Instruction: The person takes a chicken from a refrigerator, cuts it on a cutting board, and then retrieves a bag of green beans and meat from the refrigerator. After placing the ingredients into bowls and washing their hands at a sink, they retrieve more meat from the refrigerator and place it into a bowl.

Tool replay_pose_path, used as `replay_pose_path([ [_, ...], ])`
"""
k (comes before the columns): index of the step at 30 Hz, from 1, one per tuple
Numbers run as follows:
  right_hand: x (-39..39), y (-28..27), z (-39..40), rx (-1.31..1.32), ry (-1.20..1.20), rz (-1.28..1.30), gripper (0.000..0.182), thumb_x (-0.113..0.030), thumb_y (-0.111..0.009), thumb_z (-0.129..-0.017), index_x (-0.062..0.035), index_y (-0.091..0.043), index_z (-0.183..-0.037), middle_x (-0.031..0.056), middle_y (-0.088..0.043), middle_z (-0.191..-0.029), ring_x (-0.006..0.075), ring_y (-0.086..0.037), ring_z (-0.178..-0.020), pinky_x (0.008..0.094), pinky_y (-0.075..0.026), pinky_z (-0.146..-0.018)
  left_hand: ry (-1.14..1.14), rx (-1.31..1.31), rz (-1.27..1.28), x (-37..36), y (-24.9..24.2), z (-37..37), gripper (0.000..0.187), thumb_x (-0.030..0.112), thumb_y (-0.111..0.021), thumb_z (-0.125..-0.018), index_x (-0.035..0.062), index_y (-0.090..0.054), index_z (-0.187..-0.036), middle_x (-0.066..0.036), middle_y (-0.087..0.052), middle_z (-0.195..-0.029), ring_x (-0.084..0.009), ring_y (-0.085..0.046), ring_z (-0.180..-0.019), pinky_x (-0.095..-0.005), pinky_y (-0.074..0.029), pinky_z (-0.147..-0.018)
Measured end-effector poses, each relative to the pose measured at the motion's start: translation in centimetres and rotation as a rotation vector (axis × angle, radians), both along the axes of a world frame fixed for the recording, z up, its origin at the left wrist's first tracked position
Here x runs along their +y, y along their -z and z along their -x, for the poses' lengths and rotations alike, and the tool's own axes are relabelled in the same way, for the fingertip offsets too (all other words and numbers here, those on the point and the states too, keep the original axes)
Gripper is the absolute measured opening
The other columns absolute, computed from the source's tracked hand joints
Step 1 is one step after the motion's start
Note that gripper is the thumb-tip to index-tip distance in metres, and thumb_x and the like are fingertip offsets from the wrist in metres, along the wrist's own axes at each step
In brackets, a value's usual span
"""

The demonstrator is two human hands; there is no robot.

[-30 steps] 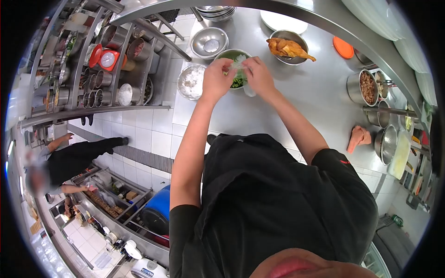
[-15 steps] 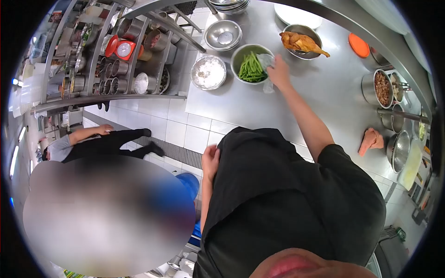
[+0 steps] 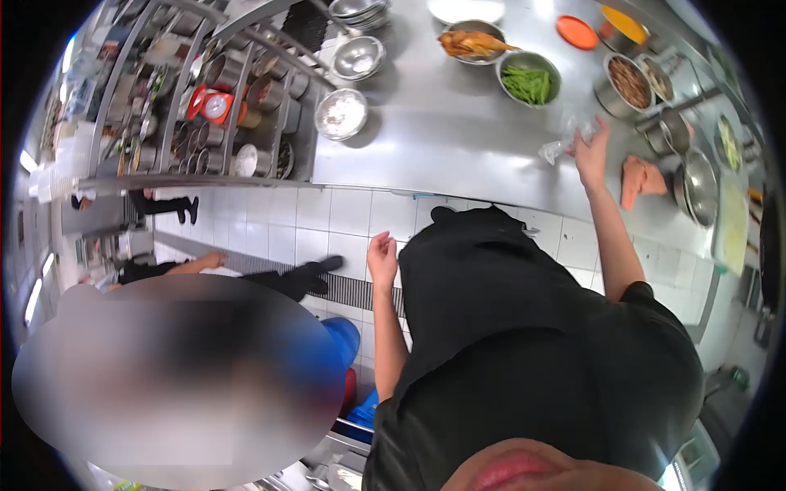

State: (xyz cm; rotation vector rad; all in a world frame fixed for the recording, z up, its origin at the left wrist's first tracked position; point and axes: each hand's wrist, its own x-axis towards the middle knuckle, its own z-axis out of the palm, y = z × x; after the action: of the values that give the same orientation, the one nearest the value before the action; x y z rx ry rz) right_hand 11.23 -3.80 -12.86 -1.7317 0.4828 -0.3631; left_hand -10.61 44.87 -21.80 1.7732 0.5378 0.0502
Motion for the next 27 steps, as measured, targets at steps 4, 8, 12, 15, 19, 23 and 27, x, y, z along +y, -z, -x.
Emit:
replay_pose_path([
  [4, -8.9, 0.2, 8.4, 0.028, -0.143, -0.014, 0.021, 0.003, -0.052, -0.096, -0.0047, -0.056, -0.116, 0.0062, -0.058, -0.095, 0.014, -0.062, -0.072, 0.03, -0.061, -0.063, 0.101, -0.03, 0.099, -5.1, 5.8, 0.0, 0.029, 0.01, -0.065, -0.095, -0.0016, -0.06, -0.12, -0.007, -0.066, -0.097, -0.014, -0.062, -0.084, -0.029, -0.052, -0.077],
  [8, -18.7, -2.6, 16.2, -0.061, 0.146, -0.287, 0.016, -0.003, -0.055, -0.095, -0.0005, -0.057, -0.111, 0.0066, -0.058, -0.102, 0.0171, -0.061, -0.092, 0.037, -0.061, -0.081, 0.315, 0.209, -0.244, -10.7, 9.1, 5.4, 0.029, 0.01, -0.066, -0.09, -0.0028, -0.064, -0.116, -0.015, -0.069, -0.101, -0.022, -0.067, -0.09, -0.0345, -0.053, -0.082],
  [12, -31.6, -6.3, 22.9, -0.347, 0.538, -0.537, 0.041, -0.007, -0.066, -0.089, 0.0027, -0.047, -0.124, 0.0123, -0.053, -0.114, 0.0221, -0.06, -0.097, 0.0366, -0.056, -0.09, 1.214, 0.583, -0.603, -3.8, 0.7, 8.2, 0.033, 0.019, -0.066, -0.089, -0.0007, -0.065, -0.115, -0.019, -0.07, -0.108, -0.0306, -0.067, -0.098, -0.0405, -0.053, -0.088],
  [15, -42.3, -8.4, 26.6, -0.27, 0.852, -0.015, 0.051, 0.004, -0.069, -0.083, 0.0037, -0.043, -0.127, 0.0176, -0.053, -0.118, 0.0262, -0.063, -0.1, 0.0355, -0.056, -0.086, 1.583, 0.553, -0.625, 0.0, -11.7, 5.6, 0.034, 0.022, -0.063, -0.089, 0.0023, -0.065, -0.117, -0.018, -0.07, -0.111, -0.0341, -0.067, -0.105, -0.0443, -0.053, -0.091],
  [19, -59.8, -7.0, 31.8, -0.585, 1.135, -0.175, 0.057, 0.008, -0.064, -0.083, 0.004, -0.034, -0.13, 0.0231, -0.052, -0.118, 0.0311, -0.069, -0.091, 0.0349, -0.062, -0.075, 1.433, 0.586, -0.552, -10.5, -9.0, 8.0, 0.03, 0.02, -0.06, -0.09, 0.0031, -0.064, -0.114, -0.017, -0.07, -0.107, -0.0326, -0.067, -0.099, -0.0427, -0.054, -0.086],
  [23, -76.5, -5.6, 32.3, -0.535, 1.541, -0.134, 0.064, 0.011, -0.063, -0.079, -0.0002, -0.026, -0.13, 0.0251, -0.05, -0.119, 0.0316, -0.071, -0.077, 0.0354, -0.063, -0.067, 1.054, 0.777, -0.373, -24.6, 2.0, 11.4, 0.023, 0.016, -0.059, -0.091, 0.0029, -0.063, -0.109, -0.016, -0.069, -0.099, -0.0289, -0.067, -0.089, -0.0388, -0.054, -0.077],
  [27, -91.7, -6.0, 28.4, -0.526, 1.761, -0.135, 0.068, 0.015, -0.064, -0.074, -0.0033, -0.025, -0.126, 0.0242, -0.043, -0.126, 0.0303, -0.07, -0.08, 0.0368, -0.064, -0.072, 0.67, 0.841, -0.126, -36.3, 8.5, 10.7, 0.016, 0.012, -0.058, -0.092, 0.0027, -0.062, -0.104, -0.014, -0.069, -0.091, -0.0253, -0.067, -0.078, -0.0349, -0.054, -0.068],
])
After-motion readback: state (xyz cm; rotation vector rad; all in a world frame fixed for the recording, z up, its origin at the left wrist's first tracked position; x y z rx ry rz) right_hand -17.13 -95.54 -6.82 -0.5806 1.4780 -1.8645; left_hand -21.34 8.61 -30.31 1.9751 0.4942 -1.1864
